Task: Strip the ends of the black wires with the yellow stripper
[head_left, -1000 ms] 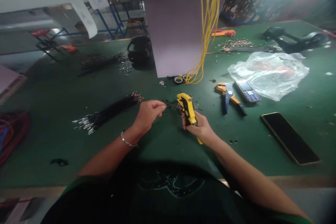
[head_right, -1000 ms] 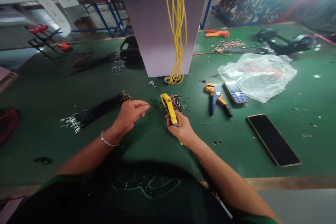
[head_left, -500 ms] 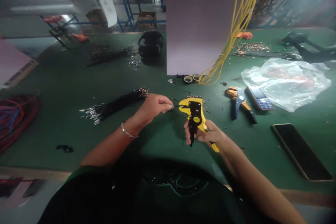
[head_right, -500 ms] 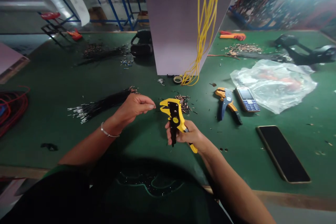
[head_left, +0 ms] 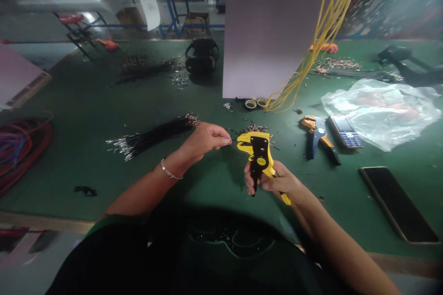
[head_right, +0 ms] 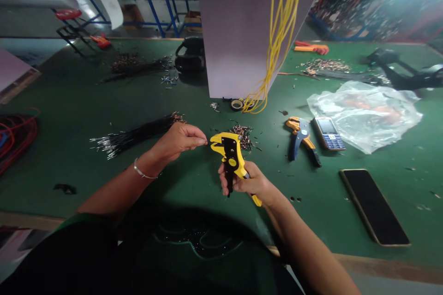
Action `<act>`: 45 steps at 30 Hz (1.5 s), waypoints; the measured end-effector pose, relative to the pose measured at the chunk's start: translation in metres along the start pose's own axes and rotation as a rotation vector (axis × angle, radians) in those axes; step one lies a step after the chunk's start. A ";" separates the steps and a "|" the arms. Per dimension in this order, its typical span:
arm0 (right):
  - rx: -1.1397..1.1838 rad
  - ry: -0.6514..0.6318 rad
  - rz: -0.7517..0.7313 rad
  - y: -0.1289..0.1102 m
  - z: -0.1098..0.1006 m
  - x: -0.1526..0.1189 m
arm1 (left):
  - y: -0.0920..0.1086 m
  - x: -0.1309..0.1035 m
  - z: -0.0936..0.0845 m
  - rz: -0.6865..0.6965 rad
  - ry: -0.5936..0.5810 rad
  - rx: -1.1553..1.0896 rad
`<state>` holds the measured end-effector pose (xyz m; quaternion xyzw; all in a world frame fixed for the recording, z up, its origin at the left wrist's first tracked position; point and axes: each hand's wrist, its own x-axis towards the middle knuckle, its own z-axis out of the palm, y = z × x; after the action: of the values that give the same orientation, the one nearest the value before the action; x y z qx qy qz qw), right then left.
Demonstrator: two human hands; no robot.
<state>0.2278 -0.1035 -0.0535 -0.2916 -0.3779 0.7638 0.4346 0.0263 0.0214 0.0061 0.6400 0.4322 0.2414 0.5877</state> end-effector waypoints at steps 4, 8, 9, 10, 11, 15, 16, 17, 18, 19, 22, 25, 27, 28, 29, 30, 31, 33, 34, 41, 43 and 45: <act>0.021 -0.016 -0.012 0.003 -0.001 0.001 | -0.002 0.001 -0.002 -0.007 -0.037 0.002; 0.034 -0.026 -0.039 0.005 -0.001 0.001 | -0.002 0.000 -0.002 -0.020 -0.043 0.005; 0.036 -0.029 -0.043 0.005 -0.001 0.001 | -0.002 0.000 -0.001 -0.020 -0.042 0.007; 0.036 -0.029 -0.042 0.004 -0.001 0.001 | -0.002 0.000 -0.001 -0.015 -0.040 0.009; 0.035 -0.027 -0.038 0.004 -0.001 0.001 | -0.002 0.000 -0.001 -0.006 -0.040 0.010; 0.030 -0.021 -0.032 0.005 -0.003 0.001 | -0.004 0.001 -0.001 0.025 -0.038 0.008; 0.030 -0.025 -0.033 0.006 -0.003 0.000 | -0.004 0.001 -0.001 0.026 -0.038 0.006; 0.032 -0.031 -0.036 0.006 -0.003 0.000 | -0.005 0.001 -0.001 0.024 -0.039 0.004; 0.035 -0.037 -0.039 0.006 -0.003 0.000 | -0.005 0.002 -0.001 0.022 -0.040 0.002; 0.038 -0.043 -0.040 0.006 -0.002 0.000 | -0.006 0.002 -0.001 0.020 -0.045 0.002; 0.038 -0.041 -0.042 0.004 0.001 0.001 | -0.006 0.003 -0.002 0.024 -0.054 0.011; 0.030 -0.030 -0.038 0.002 0.003 0.000 | -0.006 0.003 -0.002 0.031 -0.060 0.021; 0.029 -0.029 -0.032 0.002 0.004 0.000 | -0.006 0.003 -0.002 0.034 -0.065 0.024; 0.032 -0.028 -0.031 0.002 0.004 0.000 | -0.006 0.003 -0.003 0.036 -0.066 0.025; 0.034 -0.028 -0.030 0.003 0.003 0.000 | -0.005 0.003 -0.003 0.037 -0.068 0.027; 0.034 -0.028 -0.028 0.004 0.003 0.000 | -0.005 0.003 -0.003 0.036 -0.069 0.030; 0.034 -0.025 -0.030 0.005 0.003 -0.001 | -0.004 0.002 -0.003 0.034 -0.071 0.032; 0.034 -0.016 -0.044 0.007 0.003 -0.001 | -0.002 0.002 -0.003 0.031 -0.073 0.036; 0.032 -0.007 -0.049 0.007 0.003 -0.001 | -0.002 0.002 -0.003 0.032 -0.076 0.037; -0.020 0.032 -0.040 0.005 0.010 -0.003 | -0.003 0.004 -0.005 0.027 -0.087 0.038; -0.030 0.050 -0.044 0.005 0.013 -0.004 | -0.003 0.005 -0.005 0.030 -0.087 0.039; -0.034 0.081 -0.042 0.007 0.016 -0.004 | -0.004 0.006 -0.005 0.046 -0.090 0.044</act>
<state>0.2147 -0.1148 -0.0499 -0.3214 -0.3788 0.7356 0.4604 0.0237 0.0287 0.0020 0.6727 0.3958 0.2166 0.5865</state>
